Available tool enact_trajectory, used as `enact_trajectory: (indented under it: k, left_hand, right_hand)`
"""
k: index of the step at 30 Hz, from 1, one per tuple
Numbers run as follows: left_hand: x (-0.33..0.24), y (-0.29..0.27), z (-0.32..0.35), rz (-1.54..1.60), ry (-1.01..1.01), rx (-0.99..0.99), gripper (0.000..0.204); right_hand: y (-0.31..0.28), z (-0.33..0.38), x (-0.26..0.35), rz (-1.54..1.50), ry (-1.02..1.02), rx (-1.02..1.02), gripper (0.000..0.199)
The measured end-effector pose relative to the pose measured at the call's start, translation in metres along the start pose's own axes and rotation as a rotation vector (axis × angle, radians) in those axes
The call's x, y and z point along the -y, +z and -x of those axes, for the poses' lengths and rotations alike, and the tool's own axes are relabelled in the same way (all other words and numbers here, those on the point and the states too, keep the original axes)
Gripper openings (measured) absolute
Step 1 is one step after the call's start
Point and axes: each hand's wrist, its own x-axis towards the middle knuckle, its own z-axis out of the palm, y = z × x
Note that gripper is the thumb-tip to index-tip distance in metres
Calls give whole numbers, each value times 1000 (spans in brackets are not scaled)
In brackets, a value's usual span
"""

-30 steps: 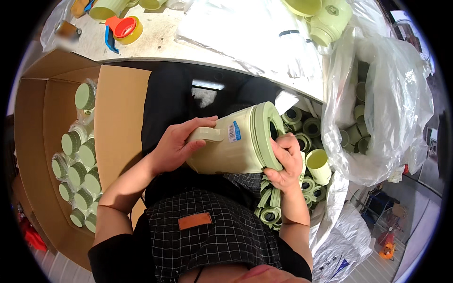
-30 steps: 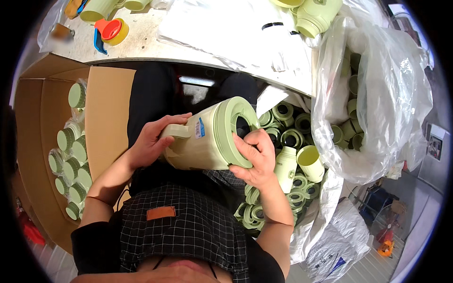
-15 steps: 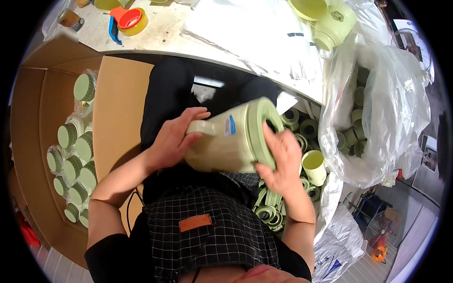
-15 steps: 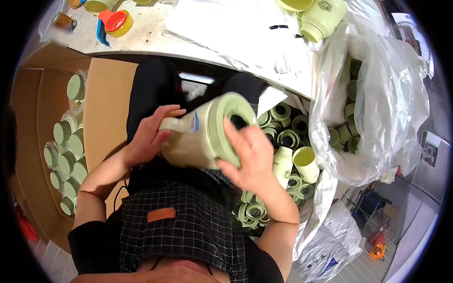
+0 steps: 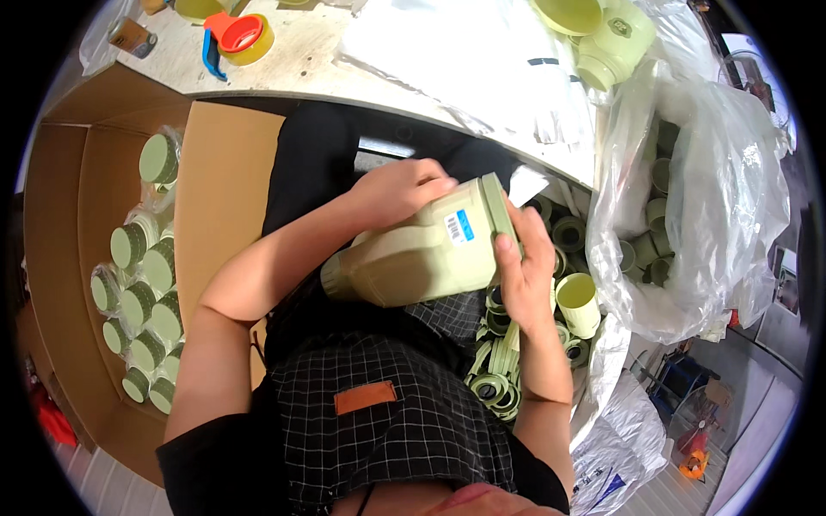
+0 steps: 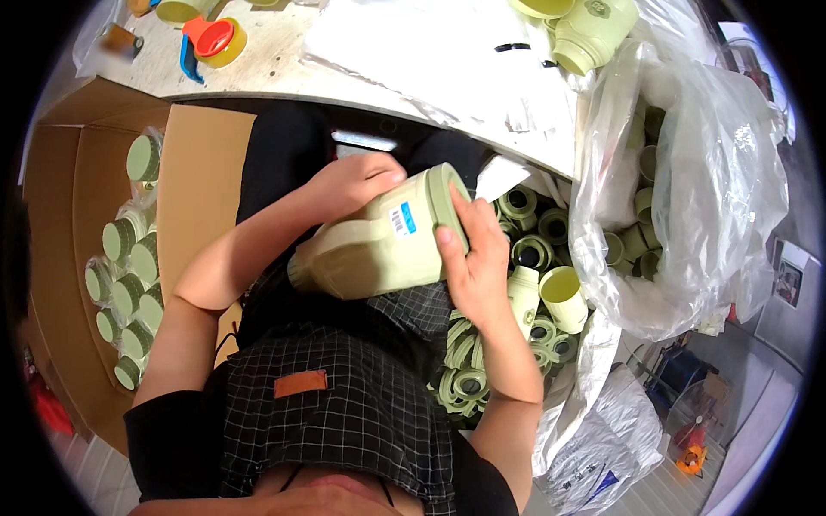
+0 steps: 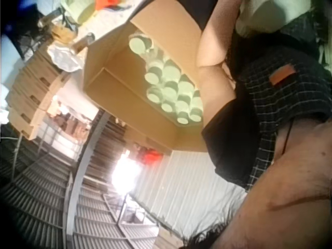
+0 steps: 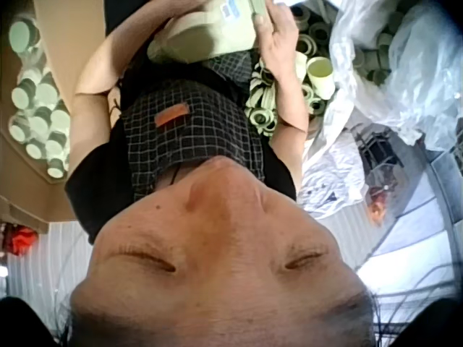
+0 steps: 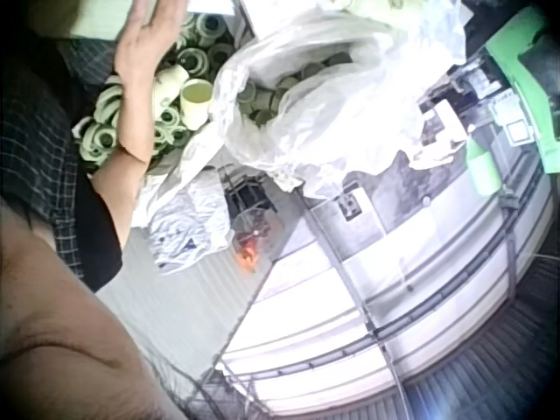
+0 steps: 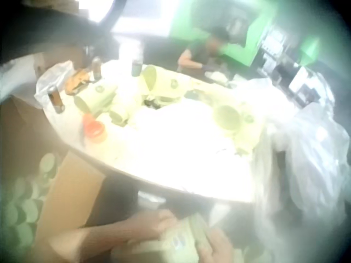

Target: The person places a plastic pitcher into a plastic bag and then stacks the bagged pitcher inside a cardboard box. They repeat this process with several pitchers.

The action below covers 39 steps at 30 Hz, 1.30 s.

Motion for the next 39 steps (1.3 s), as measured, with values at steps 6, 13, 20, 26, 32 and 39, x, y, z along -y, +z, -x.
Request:
enact_trajectory:
  k: [6, 13, 20, 26, 32, 39]
  left_hand:
    - [-15, 43, 83, -191, 301, -352, 45]
    - [11, 44, 104, -163, 282, -426, 63]
    - [30, 23, 95, -4, 490, -487, 58]
    - [-24, 24, 105, -305, 557, -311, 39]
    - [-129, -41, 27, -347, 1289, -345, 30]
    - [-31, -88, -180, -905, 462, -424, 37]
  right_hand:
    - [-2, 6, -15, -84, 94, -44, 54]
    - [-10, 16, 0, 81, -191, -10, 48]
    - [-15, 11, 21, 169, -205, 101, 52]
    - [-21, -5, -24, -489, 225, 78, 40]
    - [-16, -11, -35, -390, 171, 17, 32]
    - [-26, -24, -53, -364, 88, 78, 40]
